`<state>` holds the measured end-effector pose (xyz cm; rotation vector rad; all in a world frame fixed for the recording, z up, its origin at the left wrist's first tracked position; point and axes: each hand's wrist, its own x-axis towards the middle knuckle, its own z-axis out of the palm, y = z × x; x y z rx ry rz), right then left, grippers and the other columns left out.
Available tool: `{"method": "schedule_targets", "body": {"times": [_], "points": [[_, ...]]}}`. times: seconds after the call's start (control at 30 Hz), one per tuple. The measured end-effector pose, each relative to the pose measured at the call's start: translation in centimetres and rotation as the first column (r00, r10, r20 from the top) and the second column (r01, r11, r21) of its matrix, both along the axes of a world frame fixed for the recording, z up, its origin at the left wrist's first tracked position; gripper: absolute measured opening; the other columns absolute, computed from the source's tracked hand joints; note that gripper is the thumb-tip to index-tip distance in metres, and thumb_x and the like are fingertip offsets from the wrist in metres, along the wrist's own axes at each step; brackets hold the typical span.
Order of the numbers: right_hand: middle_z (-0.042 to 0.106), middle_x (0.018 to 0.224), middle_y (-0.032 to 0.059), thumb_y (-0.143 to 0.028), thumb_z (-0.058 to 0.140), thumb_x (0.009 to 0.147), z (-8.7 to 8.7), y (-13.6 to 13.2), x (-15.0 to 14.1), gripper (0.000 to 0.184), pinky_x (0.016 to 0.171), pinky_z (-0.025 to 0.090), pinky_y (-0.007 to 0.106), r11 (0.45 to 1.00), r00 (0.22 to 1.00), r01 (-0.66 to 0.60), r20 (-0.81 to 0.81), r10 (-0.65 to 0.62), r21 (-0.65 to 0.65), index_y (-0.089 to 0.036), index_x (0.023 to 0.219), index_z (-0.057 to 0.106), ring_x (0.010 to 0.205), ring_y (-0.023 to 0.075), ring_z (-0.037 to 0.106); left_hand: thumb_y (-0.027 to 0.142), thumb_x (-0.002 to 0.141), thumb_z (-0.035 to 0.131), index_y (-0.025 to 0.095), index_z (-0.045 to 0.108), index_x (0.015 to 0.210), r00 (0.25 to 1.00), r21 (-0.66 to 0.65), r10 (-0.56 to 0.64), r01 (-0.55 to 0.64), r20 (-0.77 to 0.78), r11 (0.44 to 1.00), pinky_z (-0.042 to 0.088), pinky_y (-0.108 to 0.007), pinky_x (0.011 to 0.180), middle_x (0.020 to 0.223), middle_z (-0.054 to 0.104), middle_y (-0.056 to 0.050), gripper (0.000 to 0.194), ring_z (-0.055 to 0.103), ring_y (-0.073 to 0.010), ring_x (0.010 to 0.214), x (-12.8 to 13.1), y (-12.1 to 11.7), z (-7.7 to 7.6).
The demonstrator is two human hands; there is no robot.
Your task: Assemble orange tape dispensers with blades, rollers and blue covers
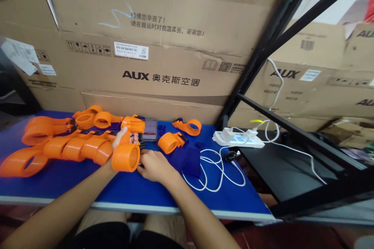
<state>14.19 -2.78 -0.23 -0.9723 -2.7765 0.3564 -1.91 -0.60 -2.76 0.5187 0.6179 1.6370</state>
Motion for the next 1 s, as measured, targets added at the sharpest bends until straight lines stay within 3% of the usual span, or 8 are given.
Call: {"method": "schedule_targets", "body": {"times": [0.23, 0.4, 0.6, 0.8, 1.0], "points": [[0.072, 0.112, 0.012, -0.018, 0.056, 0.097, 0.6, 0.5, 0.6, 0.019, 0.081, 0.045, 0.028, 0.999, 0.998, 0.054, 0.033, -0.054, 0.006, -0.017, 0.107, 0.072, 0.1, 0.0222, 0.068, 0.052, 0.072, 0.083, 0.02, 0.057, 0.083, 0.996, 0.064, 0.04, -0.035, -0.079, 0.997, 0.043, -0.02, 0.05, 0.065, 0.058, 0.004, 0.043, 0.053, -0.0089, 0.053, 0.1, 0.1, -0.3], [0.073, 0.096, 0.0103, -0.012, 0.06, 0.09, 0.5, 0.3, 1.8, 0.012, 0.074, 0.043, 0.028, 0.994, 0.994, 0.108, 0.009, -0.108, -0.01, -0.015, 0.092, 0.071, 0.088, 0.0216, 0.068, 0.054, 0.072, 0.083, 0.02, 0.058, 0.081, 0.99, 0.085, 0.045, -0.034, -0.13, 0.996, 0.044, -0.021, 0.05, 0.064, 0.06, 0.003, 0.043, 0.054, -0.0091, 0.051, 0.1, 0.2, -0.3], [0.072, 0.085, 0.0042, -0.01, 0.06, 0.089, 0.9, 0.4, 2.6, 0.014, 0.066, 0.041, 0.024, 0.99, 0.991, 0.133, -0.029, -0.134, -0.036, -0.017, 0.09, 0.072, 0.075, 0.0157, 0.064, 0.052, 0.073, 0.083, 0.019, 0.058, 0.081, 0.983, 0.108, 0.065, -0.047, -0.171, 0.993, 0.043, -0.02, 0.048, 0.065, 0.061, 0.003, 0.042, 0.053, -0.0086, 0.05, 0.3, 0.0, -0.1], [0.073, 0.094, 0.0088, -0.022, 0.062, 0.094, 0.6, -0.2, 2.1, 0.013, 0.072, 0.043, 0.027, 0.994, 0.994, 0.113, 0.009, -0.113, 0.014, -0.017, 0.096, 0.073, 0.087, 0.0211, 0.067, 0.052, 0.07, 0.085, 0.019, 0.056, 0.08, 0.983, 0.098, 0.078, -0.063, -0.165, 0.993, 0.044, -0.019, 0.051, 0.063, 0.058, 0.005, 0.046, 0.052, -0.008, 0.051, 0.5, -0.2, 0.2], [0.073, 0.095, 0.0106, -0.019, 0.055, 0.096, 0.4, -0.1, 1.2, 0.018, 0.071, 0.042, 0.029, 0.989, 0.989, 0.129, 0.06, -0.133, 0.065, -0.016, 0.089, 0.072, 0.085, 0.0219, 0.069, 0.054, 0.07, 0.085, 0.019, 0.055, 0.079, 0.983, 0.098, 0.091, -0.076, -0.158, 0.992, 0.041, -0.018, 0.051, 0.063, 0.059, 0.004, 0.047, 0.053, -0.0074, 0.052, 0.3, 0.1, -0.2]]}}
